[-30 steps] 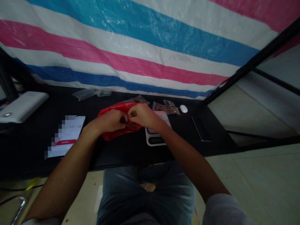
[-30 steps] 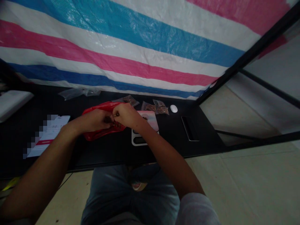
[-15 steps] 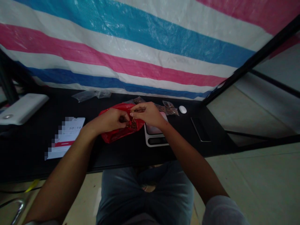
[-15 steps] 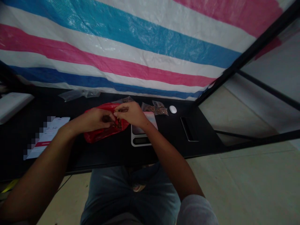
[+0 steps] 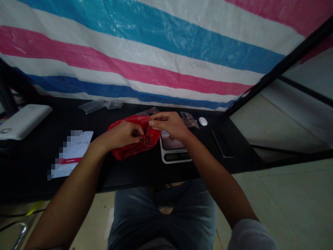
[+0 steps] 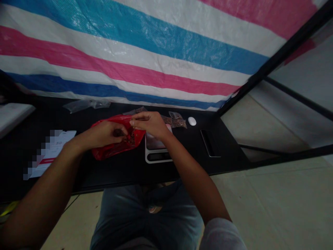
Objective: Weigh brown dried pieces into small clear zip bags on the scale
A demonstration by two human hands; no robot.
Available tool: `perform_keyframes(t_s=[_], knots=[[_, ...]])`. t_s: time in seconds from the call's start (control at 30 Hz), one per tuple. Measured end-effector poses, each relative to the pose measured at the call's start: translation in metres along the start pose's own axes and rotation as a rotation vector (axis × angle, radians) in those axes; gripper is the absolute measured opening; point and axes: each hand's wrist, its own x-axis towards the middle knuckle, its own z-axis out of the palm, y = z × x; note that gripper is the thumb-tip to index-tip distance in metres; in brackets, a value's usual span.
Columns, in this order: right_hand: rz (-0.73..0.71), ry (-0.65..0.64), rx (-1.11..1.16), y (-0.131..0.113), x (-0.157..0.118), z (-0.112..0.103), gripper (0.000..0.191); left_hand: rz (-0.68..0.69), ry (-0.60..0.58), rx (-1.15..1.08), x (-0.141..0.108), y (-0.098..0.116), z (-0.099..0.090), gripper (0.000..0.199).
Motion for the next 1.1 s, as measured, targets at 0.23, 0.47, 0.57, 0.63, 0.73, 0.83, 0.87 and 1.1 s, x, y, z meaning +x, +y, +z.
perform_keyframes(t_s=[0.23, 0.47, 0.57, 0.63, 0.73, 0.83, 0.87, 1.1], knots=[[-0.092, 0.206, -0.168, -0.020, -0.026, -0.046, 0.036, 0.016, 0.038, 0.000, 0.001, -0.002, 0.003, 0.026], [-0.192, 0.317, -0.568, -0.010, -0.055, -0.061, 0.018, 0.016, 0.008, -0.100, 0.002, -0.002, 0.006, 0.027], [-0.263, 0.325, -0.693, -0.001, -0.058, -0.056, 0.013, 0.014, -0.009, -0.110, 0.002, -0.001, 0.006, 0.026], [-0.297, 0.309, -0.752, 0.003, -0.056, -0.055, 0.012, 0.007, -0.012, -0.108, 0.002, 0.001, 0.005, 0.026], [-0.336, 0.271, -0.812, 0.007, -0.055, -0.055, 0.013, 0.011, 0.000, -0.083, 0.001, 0.004, 0.004, 0.026], [-0.370, 0.230, -0.842, 0.007, -0.056, -0.057, 0.013, 0.017, -0.003, -0.052, 0.001, 0.004, 0.003, 0.027], [-0.378, 0.218, -0.847, 0.007, -0.057, -0.057, 0.013, 0.017, -0.006, -0.047, 0.001, 0.004, 0.003, 0.027], [-0.423, 0.131, -0.928, 0.002, -0.060, -0.057, 0.014, 0.006, -0.015, -0.025, 0.004, -0.002, 0.003, 0.026]])
